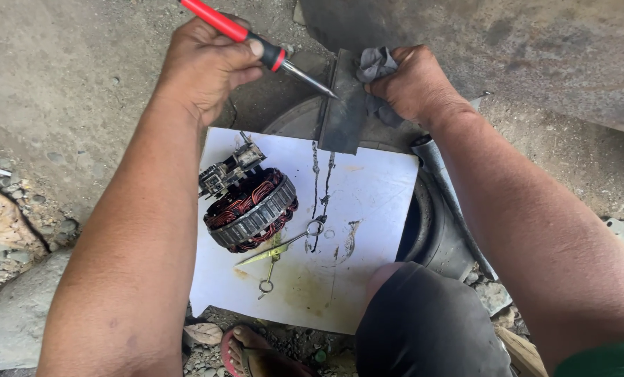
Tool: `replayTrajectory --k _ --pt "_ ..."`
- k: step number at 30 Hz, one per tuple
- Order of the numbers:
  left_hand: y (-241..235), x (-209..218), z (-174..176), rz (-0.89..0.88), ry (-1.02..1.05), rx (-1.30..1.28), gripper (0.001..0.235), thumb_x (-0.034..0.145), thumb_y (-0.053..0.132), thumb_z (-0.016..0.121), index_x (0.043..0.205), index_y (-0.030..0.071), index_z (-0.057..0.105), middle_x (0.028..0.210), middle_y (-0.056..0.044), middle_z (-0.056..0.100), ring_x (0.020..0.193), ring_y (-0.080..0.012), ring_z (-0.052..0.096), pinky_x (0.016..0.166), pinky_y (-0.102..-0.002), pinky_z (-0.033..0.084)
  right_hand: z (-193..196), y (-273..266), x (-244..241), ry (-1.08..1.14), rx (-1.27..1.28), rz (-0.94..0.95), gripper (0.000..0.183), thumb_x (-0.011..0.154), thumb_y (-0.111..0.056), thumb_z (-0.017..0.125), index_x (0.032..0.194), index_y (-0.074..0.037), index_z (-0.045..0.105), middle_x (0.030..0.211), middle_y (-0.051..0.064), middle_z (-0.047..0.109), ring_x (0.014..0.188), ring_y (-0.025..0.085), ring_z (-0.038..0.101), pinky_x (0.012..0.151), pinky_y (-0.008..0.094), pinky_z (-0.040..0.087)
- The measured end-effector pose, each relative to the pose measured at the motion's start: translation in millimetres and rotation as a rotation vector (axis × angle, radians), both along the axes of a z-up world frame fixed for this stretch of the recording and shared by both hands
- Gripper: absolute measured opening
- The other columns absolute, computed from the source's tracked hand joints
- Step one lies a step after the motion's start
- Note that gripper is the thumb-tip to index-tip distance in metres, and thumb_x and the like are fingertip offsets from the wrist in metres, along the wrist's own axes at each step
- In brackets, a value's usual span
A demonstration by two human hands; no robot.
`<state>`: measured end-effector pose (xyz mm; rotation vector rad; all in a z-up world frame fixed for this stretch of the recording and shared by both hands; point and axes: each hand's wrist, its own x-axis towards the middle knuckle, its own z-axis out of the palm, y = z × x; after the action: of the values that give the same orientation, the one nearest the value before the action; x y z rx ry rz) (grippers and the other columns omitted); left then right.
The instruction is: The person uses a soldering iron to work on the terminals of a cylindrical electrical component, likely a stator. They clean the soldering iron tip with a cloth and a metal block before applying heat to the component's connections.
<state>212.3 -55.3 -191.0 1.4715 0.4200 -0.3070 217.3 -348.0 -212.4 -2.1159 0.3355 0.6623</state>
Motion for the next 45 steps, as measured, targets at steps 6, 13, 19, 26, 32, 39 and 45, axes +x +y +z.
replayTrajectory --k 6,13,19,26,32,39,45 --pt "-22 -10 45 0.052 0.164 0.232 0.016 0.092 0.017 0.079 0.102 0.016 0.067 0.093 -0.002 0.079 0.063 -0.0004 0.069 0.052 -0.011 0.061 2 -2 0 -0.014 -0.013 0.02 0.014 0.084 -0.012 0.08 0.092 -0.014 0.068 0.082 -0.003 0.069 0.071 0.011 0.066 0.061 0.027 0.058" --pt "-29 -1 44 0.044 0.188 0.296 0.017 0.091 0.027 0.081 0.091 0.016 0.069 0.08 0.0 0.08 0.057 -0.0018 0.071 0.047 -0.016 0.061 8 3 -3 0.013 0.013 0.002 0.013 0.086 -0.012 0.078 0.094 -0.014 0.068 0.08 -0.002 0.069 0.063 0.012 0.066 0.052 0.028 0.057" --pt "-40 8 38 0.109 0.302 0.362 0.019 0.089 0.032 0.08 0.091 0.018 0.069 0.074 0.0 0.078 0.054 -0.0053 0.07 0.042 -0.019 0.056 14 6 -6 0.055 0.061 -0.043 0.011 0.088 -0.009 0.075 0.089 -0.014 0.066 0.073 0.003 0.07 0.049 0.017 0.065 0.041 0.029 0.056" --pt "-41 10 49 0.14 0.318 0.401 0.023 0.091 0.029 0.079 0.103 0.015 0.067 0.085 -0.001 0.081 0.056 -0.0026 0.071 0.043 -0.016 0.058 3 2 -4 0.012 0.089 -0.049 0.011 0.086 -0.009 0.076 0.088 -0.015 0.067 0.074 0.002 0.07 0.055 0.014 0.065 0.044 0.029 0.057" --pt "-38 12 39 0.14 0.301 0.372 0.018 0.091 0.026 0.08 0.102 0.016 0.069 0.084 -0.001 0.082 0.057 -0.0019 0.073 0.046 -0.016 0.063 3 2 -4 0.01 0.088 -0.033 0.014 0.085 -0.01 0.078 0.09 -0.016 0.067 0.078 -0.003 0.068 0.062 0.011 0.065 0.049 0.028 0.058" --pt "-33 13 25 0.191 0.204 0.189 0.014 0.09 0.016 0.08 0.095 0.012 0.067 0.085 -0.006 0.08 0.062 -0.0105 0.077 0.056 -0.023 0.071 -5 -3 -2 -0.024 0.062 -0.002 0.017 0.083 -0.013 0.08 0.086 -0.016 0.064 0.076 -0.005 0.063 0.063 0.008 0.059 0.053 0.028 0.054" --pt "-30 16 19 0.204 0.179 0.13 0.017 0.086 0.015 0.077 0.095 0.011 0.064 0.087 -0.008 0.078 0.074 -0.0168 0.082 0.066 -0.03 0.075 2 0 -4 -0.005 0.088 -0.029 0.015 0.083 -0.011 0.079 0.094 -0.016 0.069 0.077 -0.004 0.066 0.061 0.009 0.061 0.05 0.027 0.057"
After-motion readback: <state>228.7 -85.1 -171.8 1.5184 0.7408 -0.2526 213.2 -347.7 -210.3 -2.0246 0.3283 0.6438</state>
